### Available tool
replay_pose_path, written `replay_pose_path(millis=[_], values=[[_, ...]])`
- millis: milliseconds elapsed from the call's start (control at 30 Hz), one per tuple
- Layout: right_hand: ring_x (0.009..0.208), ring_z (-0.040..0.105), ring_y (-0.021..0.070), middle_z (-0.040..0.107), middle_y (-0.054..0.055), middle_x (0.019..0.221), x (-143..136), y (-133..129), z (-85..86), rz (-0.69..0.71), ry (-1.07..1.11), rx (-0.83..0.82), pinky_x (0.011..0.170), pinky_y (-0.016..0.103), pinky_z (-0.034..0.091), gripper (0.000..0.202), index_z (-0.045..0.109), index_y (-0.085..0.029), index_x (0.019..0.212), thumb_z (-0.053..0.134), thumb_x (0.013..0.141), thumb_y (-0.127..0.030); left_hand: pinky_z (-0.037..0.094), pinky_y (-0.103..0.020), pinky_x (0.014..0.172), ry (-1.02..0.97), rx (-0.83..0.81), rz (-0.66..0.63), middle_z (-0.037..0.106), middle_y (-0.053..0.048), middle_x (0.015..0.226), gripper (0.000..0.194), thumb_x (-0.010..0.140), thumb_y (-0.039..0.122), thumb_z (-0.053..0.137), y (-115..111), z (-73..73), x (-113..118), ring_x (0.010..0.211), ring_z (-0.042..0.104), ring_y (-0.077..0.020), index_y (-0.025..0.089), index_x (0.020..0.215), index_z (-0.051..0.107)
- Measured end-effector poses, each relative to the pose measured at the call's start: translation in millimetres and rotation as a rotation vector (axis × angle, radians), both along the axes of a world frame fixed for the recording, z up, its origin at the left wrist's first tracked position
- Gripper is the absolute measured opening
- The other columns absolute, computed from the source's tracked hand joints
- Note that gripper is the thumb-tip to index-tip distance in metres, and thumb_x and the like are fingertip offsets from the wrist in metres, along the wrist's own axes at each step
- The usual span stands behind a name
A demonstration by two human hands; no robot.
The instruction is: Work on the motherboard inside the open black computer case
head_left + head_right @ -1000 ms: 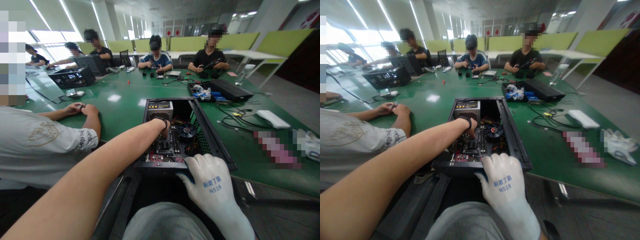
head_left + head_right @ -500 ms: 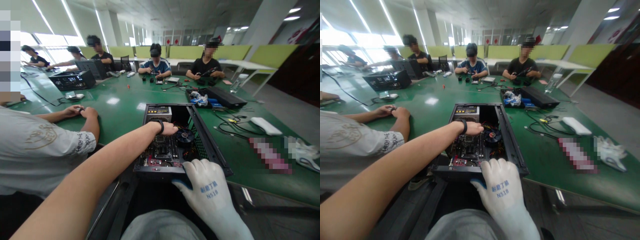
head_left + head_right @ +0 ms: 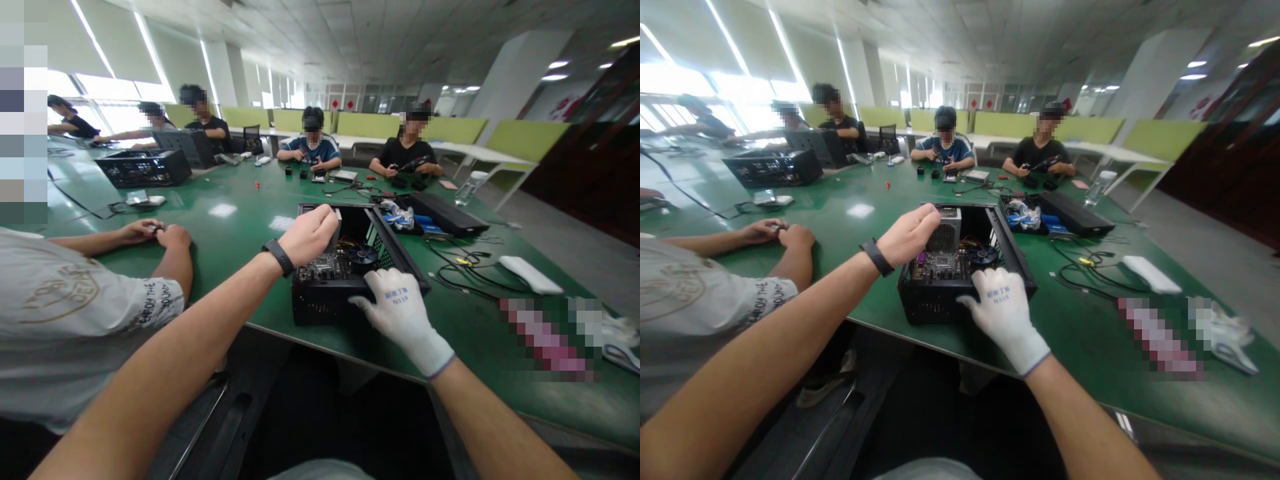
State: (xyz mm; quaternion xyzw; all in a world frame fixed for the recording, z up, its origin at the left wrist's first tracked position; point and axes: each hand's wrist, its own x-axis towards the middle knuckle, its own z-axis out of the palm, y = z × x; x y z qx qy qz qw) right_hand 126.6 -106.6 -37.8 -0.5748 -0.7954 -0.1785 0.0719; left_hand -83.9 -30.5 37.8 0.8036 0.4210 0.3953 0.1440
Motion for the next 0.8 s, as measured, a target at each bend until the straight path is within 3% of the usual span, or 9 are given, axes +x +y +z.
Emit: replay_pose_path(millis=[200,400,600,800], values=[[0.099,0.057,0.027,0.066,0.014,0.104,-8.9,113.2,4.8,-0.053,-0.005,-0.019,0.08,0.037,0.035,0.051,0.06,-0.017,0.107,0.048,0.091,-0.063,0.035,-0.028,0.066,-0.072,-0.025,0.075,0.048,0.002,0.072,0.027,0.099,0.032,0.035,-2.4,-15.2,-23.0,0.07,0.044,-0.0138,0.021,0.075,0.041],[0.106,0.06,0.0207,0.061,0.009,0.122,-18.9,204.8,10.5,-0.135,-0.02,-0.057,0.092,0.044,0.05,0.043,0.059,-0.018,0.123,0.057,0.093,-0.049,0.037,-0.029,0.068,-0.092,-0.111,0.074,0.049,0.002,0.074,0.028,0.1,0.036,0.034,-7.0,-36.0,-31.9,0.071,0.044,-0.0143,0.021,0.077,0.041],[0.108,0.061,0.0211,0.06,0.009,0.126,-22.1,261.2,13.0,-0.161,-0.033,-0.079,0.092,0.044,0.052,0.042,0.058,-0.018,0.126,0.059,0.093,-0.043,0.039,-0.03,0.069,-0.122,-0.175,0.056,0.048,0.002,0.074,0.028,0.1,0.038,0.033,-9.9,-54.1,-43.5,0.071,0.044,-0.0148,0.021,0.082,0.045],[0.109,0.06,0.0215,0.059,0.01,0.127,-22.5,285.3,14.6,-0.168,-0.024,-0.079,0.092,0.045,0.052,0.043,0.057,-0.018,0.127,0.059,0.093,-0.044,0.042,-0.03,0.063,-0.146,-0.339,0.07,0.048,0.002,0.074,0.021,0.098,0.034,0.033,-9.2,-72.7,-46.6,0.068,0.045,-0.0151,0.022,0.09,0.048]])
